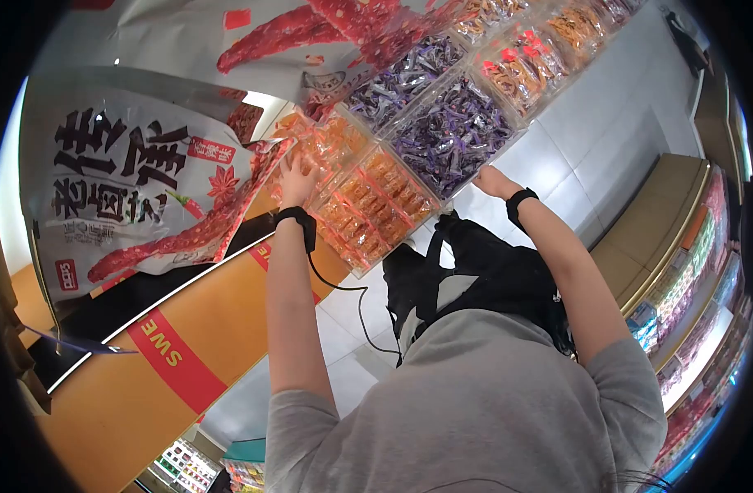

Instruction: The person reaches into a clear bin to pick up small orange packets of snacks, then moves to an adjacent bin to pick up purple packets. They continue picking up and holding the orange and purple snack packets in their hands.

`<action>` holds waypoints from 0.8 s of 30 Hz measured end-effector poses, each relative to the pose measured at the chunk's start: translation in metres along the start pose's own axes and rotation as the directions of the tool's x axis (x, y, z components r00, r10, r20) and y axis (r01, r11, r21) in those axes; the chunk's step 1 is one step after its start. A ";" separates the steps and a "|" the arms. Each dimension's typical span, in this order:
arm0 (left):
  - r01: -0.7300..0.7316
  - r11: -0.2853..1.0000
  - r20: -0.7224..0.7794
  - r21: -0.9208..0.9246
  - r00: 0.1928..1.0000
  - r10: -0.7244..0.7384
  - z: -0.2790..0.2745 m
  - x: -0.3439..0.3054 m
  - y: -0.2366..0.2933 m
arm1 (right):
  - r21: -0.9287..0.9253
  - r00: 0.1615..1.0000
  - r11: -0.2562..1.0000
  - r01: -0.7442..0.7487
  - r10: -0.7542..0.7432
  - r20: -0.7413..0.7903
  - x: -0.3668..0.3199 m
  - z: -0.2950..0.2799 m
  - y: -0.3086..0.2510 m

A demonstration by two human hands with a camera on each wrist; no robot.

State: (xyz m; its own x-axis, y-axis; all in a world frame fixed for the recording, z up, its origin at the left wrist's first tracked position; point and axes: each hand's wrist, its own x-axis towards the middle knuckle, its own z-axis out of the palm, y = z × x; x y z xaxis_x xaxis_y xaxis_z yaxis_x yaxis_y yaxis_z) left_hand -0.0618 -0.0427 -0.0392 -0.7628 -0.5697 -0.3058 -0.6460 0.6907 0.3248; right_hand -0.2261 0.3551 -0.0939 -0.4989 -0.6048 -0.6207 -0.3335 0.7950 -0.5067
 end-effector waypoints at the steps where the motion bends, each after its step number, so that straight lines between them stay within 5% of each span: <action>1: 0.015 1.000 -0.004 -0.003 1.000 -0.015 -0.005 -0.006 0.005 | -0.008 1.000 1.000 0.010 -0.010 0.009 0.000 0.001 0.001; 3: 0.045 0.994 0.022 0.097 0.999 -0.047 -0.010 -0.017 0.016 | 0.004 1.000 1.000 0.011 -0.011 -0.008 0.003 0.001 0.003; 7: -0.027 0.998 0.008 -0.062 1.000 0.027 -0.006 -0.031 0.017 | -0.094 0.993 0.990 0.109 -0.105 0.049 0.009 -0.014 -0.002; 9: -0.032 0.999 -0.015 -0.032 0.999 0.032 0.003 -0.038 0.014 | -0.142 0.932 0.986 -0.086 0.130 0.340 0.014 -0.030 -0.014; 11: -0.103 0.983 -0.148 -0.153 0.986 0.080 0.013 -0.051 0.013 | -0.131 0.928 0.991 -0.036 0.082 0.364 0.020 -0.040 -0.032; 13: 0.005 1.000 -0.127 -0.026 0.992 -0.009 0.010 -0.070 0.027 | -0.257 0.936 0.934 0.248 -0.162 0.313 0.029 -0.052 -0.066; 15: 0.078 0.997 -0.265 0.031 0.962 -0.067 0.007 -0.091 0.041 | -0.145 0.923 0.912 0.384 -0.373 0.096 0.028 -0.060 -0.107; 17: 0.097 0.995 -0.352 0.034 0.933 -0.079 0.022 -0.105 0.033 | -0.204 0.794 0.775 0.599 -0.607 0.028 0.035 -0.059 -0.141; 21: 0.097 0.994 -0.516 0.050 0.855 -0.058 0.039 -0.145 0.030 | -0.263 0.657 0.635 0.726 -0.754 -0.005 0.051 -0.031 -0.188; 23: 0.050 0.969 -0.467 -0.242 0.869 -0.161 0.041 -0.167 0.033 | -0.416 0.549 0.503 0.758 -0.836 -0.011 0.053 -0.017 -0.200; 24: 0.168 0.962 -0.436 -0.213 0.865 -0.248 0.044 -0.185 0.040 | -0.502 0.532 0.463 0.731 -0.847 -0.007 0.060 -0.008 -0.202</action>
State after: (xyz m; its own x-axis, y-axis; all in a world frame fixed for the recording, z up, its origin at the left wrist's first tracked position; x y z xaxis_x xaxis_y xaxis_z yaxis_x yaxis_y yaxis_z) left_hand 0.0541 0.1097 -0.0086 -0.5114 -0.8582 0.0448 -0.7556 0.4739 0.4522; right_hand -0.1952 0.1591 -0.0239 0.0116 -0.9947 0.1024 -0.9203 -0.0506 -0.3879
